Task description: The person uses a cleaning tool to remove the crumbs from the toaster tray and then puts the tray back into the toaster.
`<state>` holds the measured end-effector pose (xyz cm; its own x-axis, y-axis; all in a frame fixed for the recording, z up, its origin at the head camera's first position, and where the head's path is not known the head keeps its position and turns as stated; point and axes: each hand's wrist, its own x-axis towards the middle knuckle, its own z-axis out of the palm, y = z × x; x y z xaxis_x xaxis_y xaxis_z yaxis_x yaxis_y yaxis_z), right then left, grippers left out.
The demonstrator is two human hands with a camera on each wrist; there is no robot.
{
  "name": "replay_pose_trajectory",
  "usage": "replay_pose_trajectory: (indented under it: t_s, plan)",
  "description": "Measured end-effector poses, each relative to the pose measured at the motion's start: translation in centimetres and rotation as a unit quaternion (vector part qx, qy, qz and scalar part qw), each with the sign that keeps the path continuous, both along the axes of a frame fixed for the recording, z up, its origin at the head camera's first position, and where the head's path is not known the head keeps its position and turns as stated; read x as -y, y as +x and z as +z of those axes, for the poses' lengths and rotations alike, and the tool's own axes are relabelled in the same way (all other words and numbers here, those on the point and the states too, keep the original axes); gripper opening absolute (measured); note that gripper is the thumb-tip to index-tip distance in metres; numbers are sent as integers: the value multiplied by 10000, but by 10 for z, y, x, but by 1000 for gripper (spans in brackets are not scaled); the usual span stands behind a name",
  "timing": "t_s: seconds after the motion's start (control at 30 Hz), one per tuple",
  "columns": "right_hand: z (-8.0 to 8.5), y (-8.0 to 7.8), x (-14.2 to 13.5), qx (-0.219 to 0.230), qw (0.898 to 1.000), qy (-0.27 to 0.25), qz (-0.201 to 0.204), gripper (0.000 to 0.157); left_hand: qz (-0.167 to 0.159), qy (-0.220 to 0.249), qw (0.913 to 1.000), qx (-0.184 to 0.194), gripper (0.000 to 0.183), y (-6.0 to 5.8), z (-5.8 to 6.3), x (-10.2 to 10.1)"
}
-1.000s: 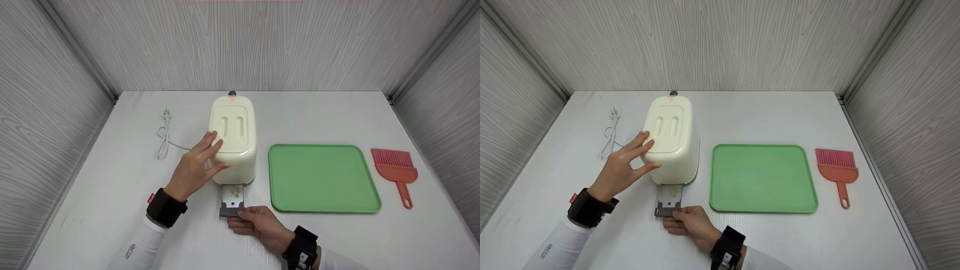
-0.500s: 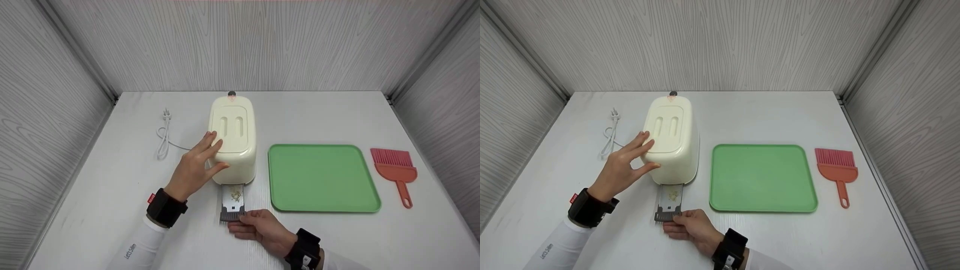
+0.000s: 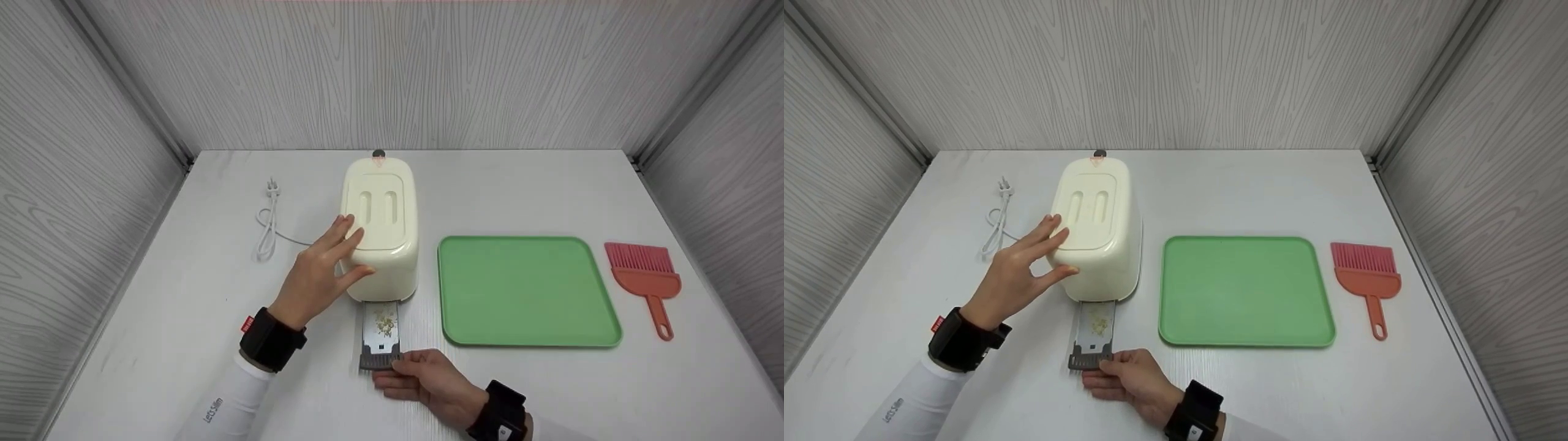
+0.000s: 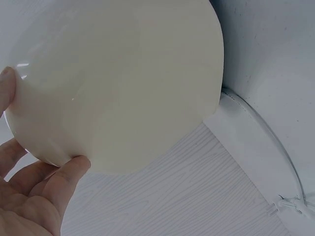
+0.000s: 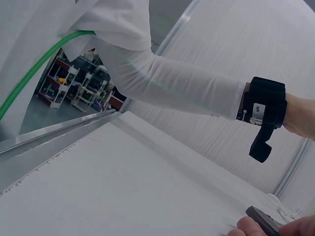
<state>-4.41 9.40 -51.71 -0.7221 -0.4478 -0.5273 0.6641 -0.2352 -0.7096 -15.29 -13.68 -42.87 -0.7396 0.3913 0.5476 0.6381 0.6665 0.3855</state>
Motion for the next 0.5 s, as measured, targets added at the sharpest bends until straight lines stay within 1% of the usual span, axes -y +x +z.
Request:
replay_pose_trajectory:
  t_s: [0.17, 0.5]
  plan:
    - [-1, 3, -1, 33, 10000, 0, -45, 14, -18, -23, 10000, -29, 66, 0, -1, 0]
    - [-1, 8, -3, 55, 9999, -49, 95, 17, 4, -25, 10000, -22, 66, 0, 0, 0]
